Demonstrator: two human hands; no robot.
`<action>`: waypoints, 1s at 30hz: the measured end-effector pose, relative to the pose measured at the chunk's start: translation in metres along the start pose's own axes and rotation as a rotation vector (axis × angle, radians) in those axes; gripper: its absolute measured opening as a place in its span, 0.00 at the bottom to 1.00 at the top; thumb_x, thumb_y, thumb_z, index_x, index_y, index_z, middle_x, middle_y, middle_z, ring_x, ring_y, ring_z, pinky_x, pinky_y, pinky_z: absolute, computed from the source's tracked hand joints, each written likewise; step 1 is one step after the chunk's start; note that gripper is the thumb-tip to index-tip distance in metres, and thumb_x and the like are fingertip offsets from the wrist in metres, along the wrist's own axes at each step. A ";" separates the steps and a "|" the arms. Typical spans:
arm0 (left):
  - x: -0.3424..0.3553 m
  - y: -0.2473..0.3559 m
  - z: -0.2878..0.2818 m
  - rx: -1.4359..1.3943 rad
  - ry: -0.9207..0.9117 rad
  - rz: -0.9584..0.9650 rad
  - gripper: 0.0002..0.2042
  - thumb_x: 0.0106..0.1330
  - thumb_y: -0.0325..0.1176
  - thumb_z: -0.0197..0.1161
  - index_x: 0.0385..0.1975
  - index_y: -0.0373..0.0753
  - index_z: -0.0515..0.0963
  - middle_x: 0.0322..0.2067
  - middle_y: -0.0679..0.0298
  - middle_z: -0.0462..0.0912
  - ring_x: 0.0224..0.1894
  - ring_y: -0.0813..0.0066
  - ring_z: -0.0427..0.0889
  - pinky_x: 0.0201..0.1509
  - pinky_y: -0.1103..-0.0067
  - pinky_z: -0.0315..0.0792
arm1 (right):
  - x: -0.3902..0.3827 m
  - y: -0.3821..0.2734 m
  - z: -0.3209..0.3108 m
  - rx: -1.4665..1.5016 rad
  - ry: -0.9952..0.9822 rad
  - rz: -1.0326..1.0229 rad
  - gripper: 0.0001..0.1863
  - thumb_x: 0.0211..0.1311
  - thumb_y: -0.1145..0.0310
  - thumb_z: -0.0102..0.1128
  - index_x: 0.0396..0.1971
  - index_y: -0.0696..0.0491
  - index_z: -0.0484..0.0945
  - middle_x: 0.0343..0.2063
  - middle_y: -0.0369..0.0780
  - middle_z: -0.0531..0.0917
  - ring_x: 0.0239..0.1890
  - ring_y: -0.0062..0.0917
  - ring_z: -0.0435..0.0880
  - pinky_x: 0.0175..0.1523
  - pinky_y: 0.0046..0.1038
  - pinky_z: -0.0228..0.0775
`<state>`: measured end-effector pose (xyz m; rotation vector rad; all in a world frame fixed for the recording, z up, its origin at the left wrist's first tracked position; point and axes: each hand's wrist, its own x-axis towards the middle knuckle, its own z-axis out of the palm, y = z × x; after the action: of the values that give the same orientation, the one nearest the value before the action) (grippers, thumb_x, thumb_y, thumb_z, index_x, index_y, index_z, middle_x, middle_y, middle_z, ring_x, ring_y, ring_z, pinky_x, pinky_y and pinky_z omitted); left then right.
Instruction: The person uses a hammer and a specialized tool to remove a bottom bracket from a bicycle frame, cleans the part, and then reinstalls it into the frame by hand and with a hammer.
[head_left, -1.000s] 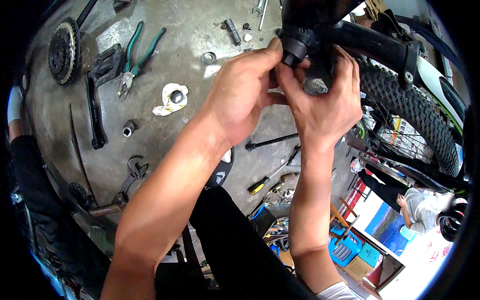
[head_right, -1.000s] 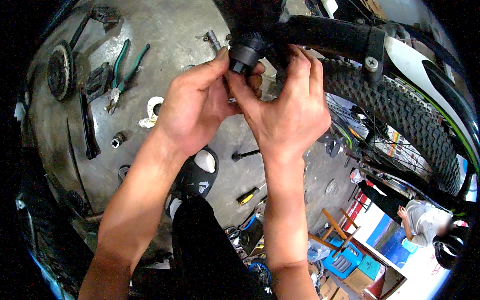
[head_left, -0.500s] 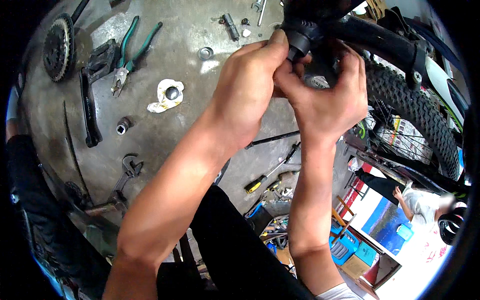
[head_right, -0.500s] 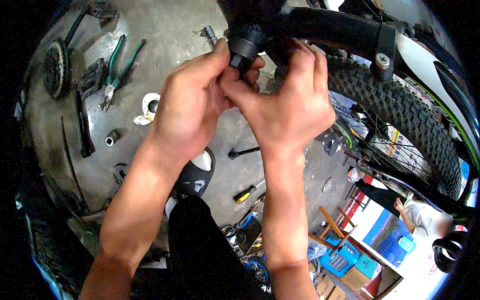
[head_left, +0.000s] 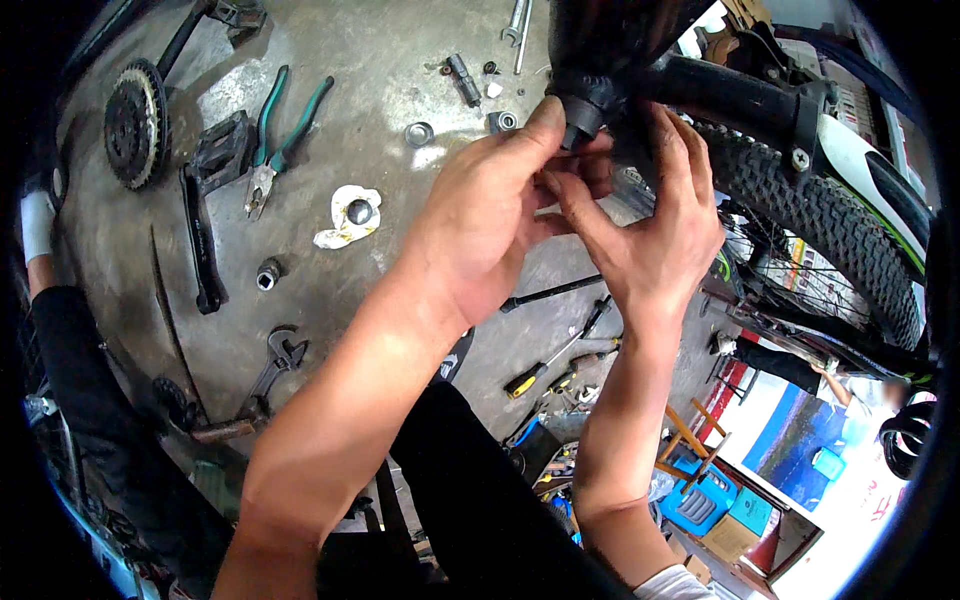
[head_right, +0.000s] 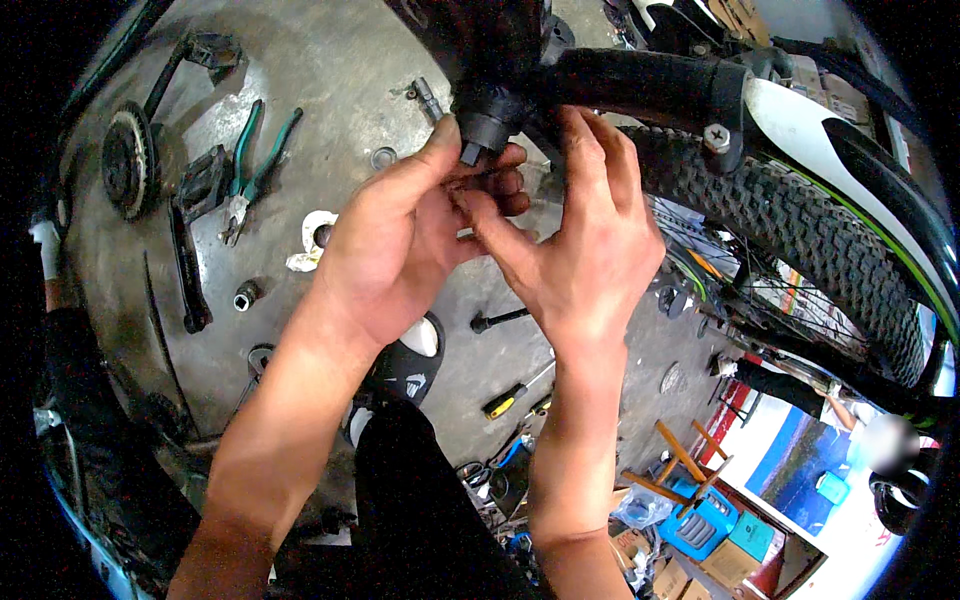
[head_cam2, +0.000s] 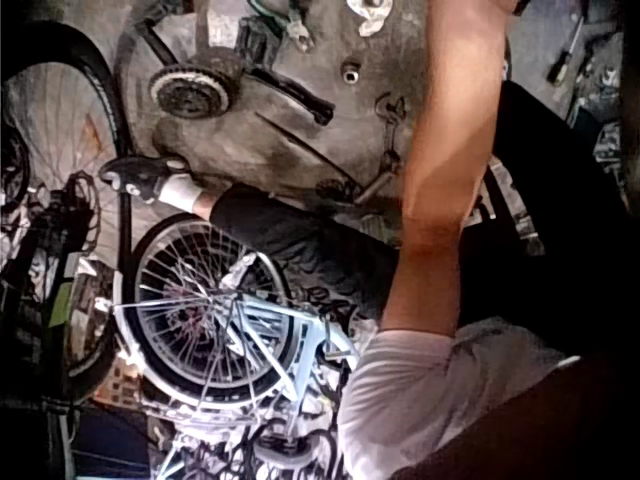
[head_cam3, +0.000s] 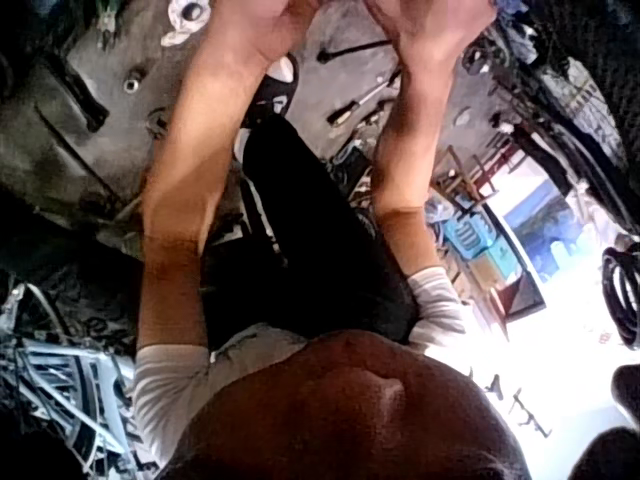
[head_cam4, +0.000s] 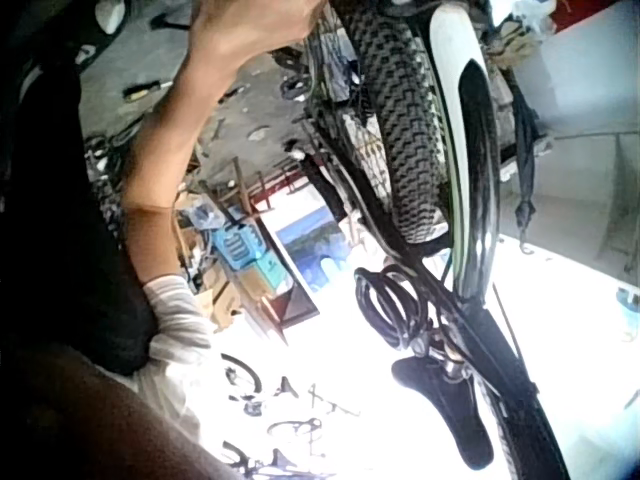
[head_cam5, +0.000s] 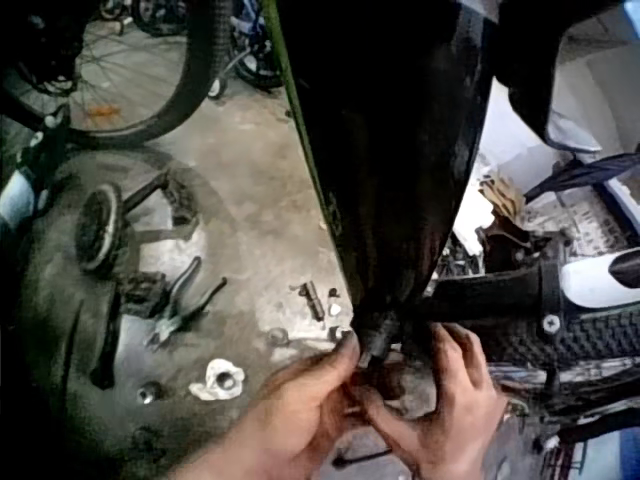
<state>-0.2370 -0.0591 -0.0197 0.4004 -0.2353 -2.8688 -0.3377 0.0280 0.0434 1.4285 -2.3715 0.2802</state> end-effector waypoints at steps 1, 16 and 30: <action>0.000 0.000 0.002 0.080 0.055 0.059 0.21 0.77 0.50 0.50 0.50 0.38 0.79 0.42 0.64 0.84 0.45 0.74 0.81 0.51 0.70 0.74 | 0.000 0.001 -0.001 0.009 -0.007 -0.016 0.40 0.40 0.51 0.79 0.56 0.51 0.77 0.50 0.43 0.82 0.46 0.37 0.86 0.46 0.34 0.80; -0.001 -0.003 0.008 0.303 0.209 0.195 0.20 0.72 0.50 0.60 0.46 0.37 0.79 0.37 0.61 0.84 0.40 0.67 0.83 0.46 0.72 0.75 | -0.002 0.002 -0.003 0.048 -0.031 -0.022 0.38 0.42 0.57 0.77 0.57 0.52 0.76 0.52 0.44 0.81 0.49 0.39 0.84 0.49 0.35 0.80; 0.010 -0.018 0.022 1.353 0.613 0.979 0.16 0.64 0.31 0.71 0.44 0.28 0.74 0.30 0.60 0.82 0.30 0.71 0.82 0.36 0.75 0.75 | -0.003 0.003 0.001 0.050 -0.029 -0.020 0.38 0.43 0.58 0.76 0.58 0.53 0.74 0.52 0.45 0.81 0.49 0.41 0.84 0.49 0.36 0.80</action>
<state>-0.2561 -0.0418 -0.0048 0.9555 -1.6363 -1.2032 -0.3391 0.0309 0.0414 1.4873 -2.3881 0.3173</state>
